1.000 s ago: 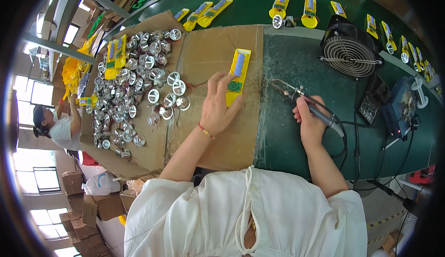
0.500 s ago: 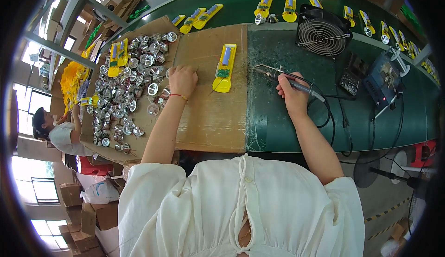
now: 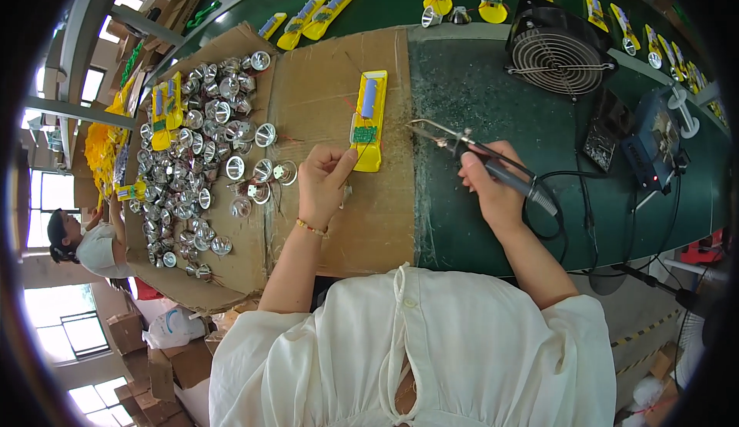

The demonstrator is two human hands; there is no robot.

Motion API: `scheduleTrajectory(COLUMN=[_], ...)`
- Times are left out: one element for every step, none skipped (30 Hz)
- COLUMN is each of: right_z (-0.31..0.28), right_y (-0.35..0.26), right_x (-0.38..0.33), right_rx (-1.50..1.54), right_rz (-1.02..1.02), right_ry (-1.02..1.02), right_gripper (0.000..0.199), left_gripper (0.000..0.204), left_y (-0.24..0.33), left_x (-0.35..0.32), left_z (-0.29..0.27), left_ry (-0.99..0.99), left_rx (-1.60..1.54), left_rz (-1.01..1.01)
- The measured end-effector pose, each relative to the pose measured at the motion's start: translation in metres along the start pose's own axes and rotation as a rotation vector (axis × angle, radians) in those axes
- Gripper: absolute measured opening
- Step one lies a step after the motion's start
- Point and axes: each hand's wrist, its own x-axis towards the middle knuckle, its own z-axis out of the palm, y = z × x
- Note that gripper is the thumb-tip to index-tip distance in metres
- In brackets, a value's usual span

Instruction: Soldering wires and components onto a circuit board for a lighting device.

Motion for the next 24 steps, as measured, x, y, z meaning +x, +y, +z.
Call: scheduleTrajectory(right_z=[0.005, 0.011, 0.017, 0.023, 0.029, 0.033, 0.036, 0.039, 0.042, 0.044, 0.044, 0.045, 0.047, 0.049, 0.05, 0.051, 0.053, 0.054, 0.054, 0.054, 0.054, 0.055, 0.055, 0.055], right_y=[-0.005, -0.01, -0.012, -0.013, -0.013, -0.009, -0.008, -0.007, -0.007, -0.006, -0.005, -0.005, -0.006, -0.006, -0.006, -0.006, -0.006, -0.006, -0.005, -0.004, -0.004, -0.004, -0.005, -0.005], right_x=[-0.002, -0.003, -0.004, -0.005, -0.004, -0.002, 0.0, 0.001, 0.002, 0.003, 0.003, 0.003, 0.002, 0.003, 0.004, 0.005, 0.005, 0.006, 0.007, 0.007, 0.007, 0.007, 0.007, 0.008], right_rx=[-0.009, -0.017, 0.024, 0.016, 0.007, 0.026, 0.026, 0.03, 0.033, 0.03, 0.035, 0.039, 0.033, 0.025, 0.017, 0.011, 0.011, 0.012, 0.009, -0.014, -0.037, -0.038, -0.038, -0.038], right_rz=[-0.009, -0.023, 0.002, -0.003, -0.008, -0.024, -0.019, -0.006, 0.008, 0.016, 0.015, 0.014, 0.021, 0.018, 0.014, 0.021, 0.034, 0.048, 0.054, 0.051, 0.048, 0.052, 0.065, 0.078], right_ry=[-0.056, -0.103, -0.111, -0.128, -0.149, -0.157, -0.159, -0.142, -0.125, -0.125, -0.13, -0.135, -0.133, -0.126, -0.119, -0.12, -0.12, -0.121, -0.12, -0.131, -0.142, -0.138, -0.128, -0.118], right_gripper=[0.014, 0.013, 0.018, 0.018, 0.017, 0.016, 0.016, 0.015, 0.015, 0.015, 0.015, 0.014, 0.014, 0.013, 0.012, 0.012, 0.012, 0.013, 0.013, 0.012, 0.012, 0.012, 0.012, 0.012], left_gripper=[0.019, 0.019, 0.018, 0.018, 0.018, 0.018, 0.018, 0.017, 0.017, 0.017, 0.017, 0.017, 0.017, 0.017, 0.017, 0.017, 0.017, 0.017, 0.017, 0.017, 0.017, 0.017, 0.017, 0.017], left_y=[0.002, 0.007, 0.009, 0.008, 0.006, 0.004, 0.003, 0.003, 0.003, 0.004, 0.005, 0.005, 0.004, 0.002, 0.0, 0.0, 0.0, 0.0, 0.001, 0.001, 0.002, 0.002, 0.001, 0.001], left_x=[0.001, 0.006, 0.009, 0.01, 0.012, 0.013, 0.013, 0.012, 0.012, 0.013, 0.013, 0.014, 0.015, 0.016, 0.017, 0.018, 0.019, 0.019, 0.019, 0.02, 0.02, 0.02, 0.02, 0.02], left_z=[0.0, -0.001, -0.002, -0.003, -0.003, -0.003, -0.004, -0.005, -0.005, -0.005, -0.003, -0.001, -0.002, -0.001, -0.001, -0.001, -0.002, -0.002, -0.002, -0.002, -0.002, -0.003, -0.002, -0.001], left_ry=[0.004, -0.017, -0.039, -0.043, -0.053, -0.064, -0.064, -0.069, -0.075, -0.078, -0.08, -0.081, -0.086, -0.087, -0.089, -0.091, -0.091, -0.092, -0.094, -0.094, -0.094, -0.099, -0.096, -0.092], left_rx=[0.0, 0.019, 0.038, 0.039, 0.041, 0.043, 0.044, 0.049, 0.053, 0.053, 0.016, -0.022, -0.026, -0.024, -0.023, -0.027, -0.016, -0.004, -0.006, -0.001, 0.004, 0.004, -0.003, -0.009], left_rz=[-0.012, 0.001, 0.015, 0.011, -0.005, -0.022, -0.028, -0.015, -0.003, -0.01, -0.031, -0.051, -0.058, -0.05, -0.043, -0.05, -0.043, -0.036, -0.043, -0.034, -0.024, -0.027, -0.024, -0.022])
